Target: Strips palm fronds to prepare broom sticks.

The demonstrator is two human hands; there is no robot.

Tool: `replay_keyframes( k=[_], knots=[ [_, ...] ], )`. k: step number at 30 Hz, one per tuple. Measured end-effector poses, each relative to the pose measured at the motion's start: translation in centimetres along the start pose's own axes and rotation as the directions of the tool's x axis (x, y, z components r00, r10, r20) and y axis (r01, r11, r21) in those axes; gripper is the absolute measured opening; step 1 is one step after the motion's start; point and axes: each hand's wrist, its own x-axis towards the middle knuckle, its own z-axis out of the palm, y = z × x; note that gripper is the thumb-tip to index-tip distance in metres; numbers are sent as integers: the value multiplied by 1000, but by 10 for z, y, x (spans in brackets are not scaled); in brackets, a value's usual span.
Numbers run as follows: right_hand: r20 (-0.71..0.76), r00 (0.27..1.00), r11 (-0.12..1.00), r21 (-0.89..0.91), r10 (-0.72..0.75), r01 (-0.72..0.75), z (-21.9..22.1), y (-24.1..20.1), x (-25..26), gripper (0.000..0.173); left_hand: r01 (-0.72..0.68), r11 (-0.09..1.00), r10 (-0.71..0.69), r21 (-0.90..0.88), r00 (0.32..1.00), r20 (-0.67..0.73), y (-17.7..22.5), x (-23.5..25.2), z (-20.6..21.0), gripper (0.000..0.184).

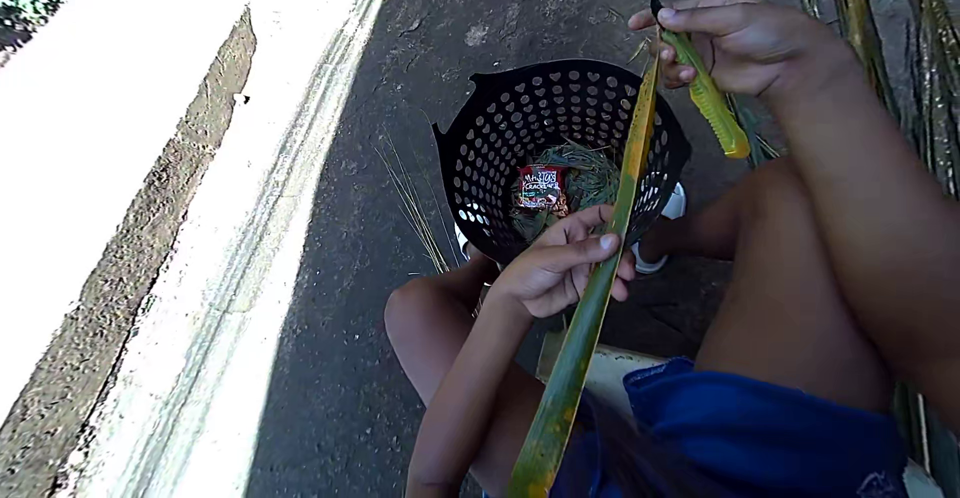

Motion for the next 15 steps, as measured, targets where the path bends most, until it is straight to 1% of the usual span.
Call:
replay_keyframes(
  k=[3,5,7,8,10,12,13,14,15],
  knots=[
    [33,999,1000,-16,1,0,0,2,1,34,-6,989,39,151,976,-214,8,-1,4,22],
    [58,998,999,-32,-5,7,-5,5,4,34,-41,973,113,227,943,-313,16,-2,-5,26],
    [74,997,997,-70,-5,10,-13,7,7,33,-98,945,222,311,892,-393,29,-6,-8,26],
    [69,998,995,-95,-2,8,-17,9,10,33,-118,924,283,365,852,-441,38,-9,-6,24],
    [104,994,994,-102,-31,42,-29,18,18,34,-136,857,421,497,740,-525,55,-18,-2,16],
    [226,970,988,-97,-92,116,-42,27,31,33,-179,773,566,608,626,-536,77,-31,1,14],
    [288,950,979,-124,-122,163,-43,28,36,33,-176,725,625,666,574,-529,86,-40,4,12],
    [311,941,946,-245,-132,214,-29,19,32,35,-163,671,680,723,524,-513,94,-50,8,10],
    [301,951,856,-471,-70,212,5,-5,13,35,-138,616,728,776,477,-493,101,-60,13,8]
  ],
)
